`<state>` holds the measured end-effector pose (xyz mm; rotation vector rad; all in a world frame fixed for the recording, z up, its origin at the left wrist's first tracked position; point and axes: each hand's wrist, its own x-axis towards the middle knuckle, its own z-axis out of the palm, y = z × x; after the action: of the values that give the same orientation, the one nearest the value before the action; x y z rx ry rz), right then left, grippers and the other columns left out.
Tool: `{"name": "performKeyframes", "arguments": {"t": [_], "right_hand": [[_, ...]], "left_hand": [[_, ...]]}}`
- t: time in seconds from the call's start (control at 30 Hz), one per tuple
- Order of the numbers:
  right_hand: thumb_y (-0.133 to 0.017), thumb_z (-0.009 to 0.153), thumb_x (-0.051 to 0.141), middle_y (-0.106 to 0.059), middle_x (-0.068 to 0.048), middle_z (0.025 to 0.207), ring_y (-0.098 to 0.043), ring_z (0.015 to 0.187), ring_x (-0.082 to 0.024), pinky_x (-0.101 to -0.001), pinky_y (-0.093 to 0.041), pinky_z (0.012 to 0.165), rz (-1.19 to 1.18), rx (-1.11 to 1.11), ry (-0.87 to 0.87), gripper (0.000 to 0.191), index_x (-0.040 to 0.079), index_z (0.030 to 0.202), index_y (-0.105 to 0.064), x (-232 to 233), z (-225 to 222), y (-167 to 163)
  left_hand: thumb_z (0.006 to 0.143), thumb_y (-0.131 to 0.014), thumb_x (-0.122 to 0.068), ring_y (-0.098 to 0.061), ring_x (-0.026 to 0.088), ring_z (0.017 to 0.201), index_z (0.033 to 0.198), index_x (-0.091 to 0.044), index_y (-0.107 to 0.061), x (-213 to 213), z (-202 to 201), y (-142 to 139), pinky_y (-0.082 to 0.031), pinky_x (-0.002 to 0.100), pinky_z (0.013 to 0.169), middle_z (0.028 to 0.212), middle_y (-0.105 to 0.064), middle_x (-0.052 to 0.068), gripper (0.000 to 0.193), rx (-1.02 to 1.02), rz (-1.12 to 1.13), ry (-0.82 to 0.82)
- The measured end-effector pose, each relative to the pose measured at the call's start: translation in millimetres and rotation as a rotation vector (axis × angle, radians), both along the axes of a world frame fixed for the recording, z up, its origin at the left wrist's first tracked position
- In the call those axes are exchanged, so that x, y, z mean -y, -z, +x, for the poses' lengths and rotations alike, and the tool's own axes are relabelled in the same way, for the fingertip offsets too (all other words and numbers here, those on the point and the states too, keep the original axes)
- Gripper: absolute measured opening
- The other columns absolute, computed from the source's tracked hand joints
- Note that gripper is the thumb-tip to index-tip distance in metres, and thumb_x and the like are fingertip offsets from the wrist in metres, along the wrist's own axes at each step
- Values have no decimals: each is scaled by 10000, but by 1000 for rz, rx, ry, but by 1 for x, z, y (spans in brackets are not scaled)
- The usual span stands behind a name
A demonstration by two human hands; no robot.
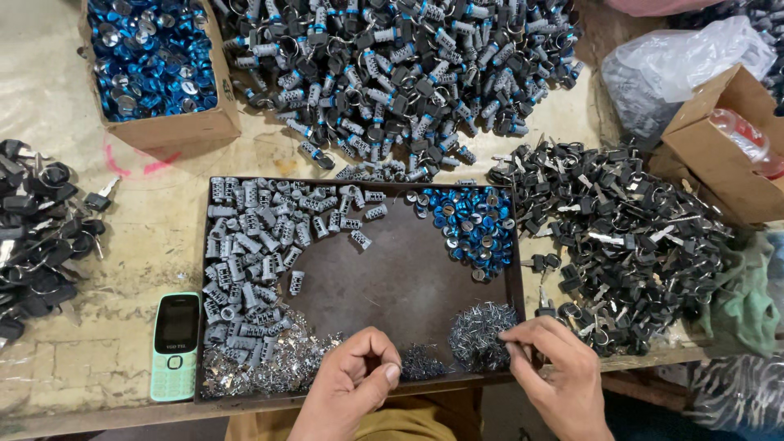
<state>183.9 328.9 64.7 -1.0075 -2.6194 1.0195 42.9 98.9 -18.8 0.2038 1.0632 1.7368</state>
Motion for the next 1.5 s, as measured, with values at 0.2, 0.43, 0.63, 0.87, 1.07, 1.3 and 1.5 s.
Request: {"name": "performKeyframes", "arguments": {"t": [0.2,0.43,0.63,0.87,1.07,1.3,1.5], "right_hand": [[-726,760,24,-699,-46,759,-650,670,-109,-251,-516,603,32,-49,-8,152,10,910,-745,-2,3,3],[-706,855,84,-673,-53,684,-635,572,-115,-275,-477,528,-49,33,119,94,15,914,-735,-2,-4,6],[-526,995,156,-618,-47,809,-582,711,-130,-259,-482,691,-115,-279,-96,142,56,897,-553,49,-5,26],[-649,974,198,-664,-89,885,-654,748,-98,-240,-544,700,-17,-535,-171,148,74,939,-574,121,-25,50],[-686,906,158,-694,-104,823,-559,572,-79,-213,-435,503,-133,-527,-26,138,48,908,-601,135,-28,54],[-685,952,160,-676,-85,859,-616,680,-61,-205,-491,570,-29,-560,-172,122,69,953,-605,130,-34,48],[-705,890,120,-702,-85,835,-589,582,-41,-188,-429,452,-118,-489,-146,101,71,914,-620,129,-35,42]], "left_hand": [[936,-637,-20,-416,28,716,915,-52,-580,1,3,-3,-342,222,619,806,-496,-50,68,-70,7,-27],[926,-658,-22,-437,52,714,880,-49,-575,4,6,-7,-372,251,649,773,-497,-33,99,-141,-42,32],[959,-652,-53,-440,40,671,927,-57,-572,4,16,-14,-366,224,607,760,-510,-39,87,-53,61,33],[996,-654,-159,-429,15,547,963,-82,-575,16,16,-26,-311,183,475,709,-540,-45,116,337,37,-68],[1014,-663,-176,-440,20,580,983,-93,-575,25,17,-26,-331,189,507,742,-548,-52,125,321,68,-75],[1008,-637,-168,-414,26,541,972,-94,-559,28,12,-26,-311,196,484,749,-578,-29,114,356,0,-51],[1013,-646,-140,-436,37,545,999,-81,-573,30,11,-24,-338,208,494,759,-549,-34,96,344,79,-66]]}}
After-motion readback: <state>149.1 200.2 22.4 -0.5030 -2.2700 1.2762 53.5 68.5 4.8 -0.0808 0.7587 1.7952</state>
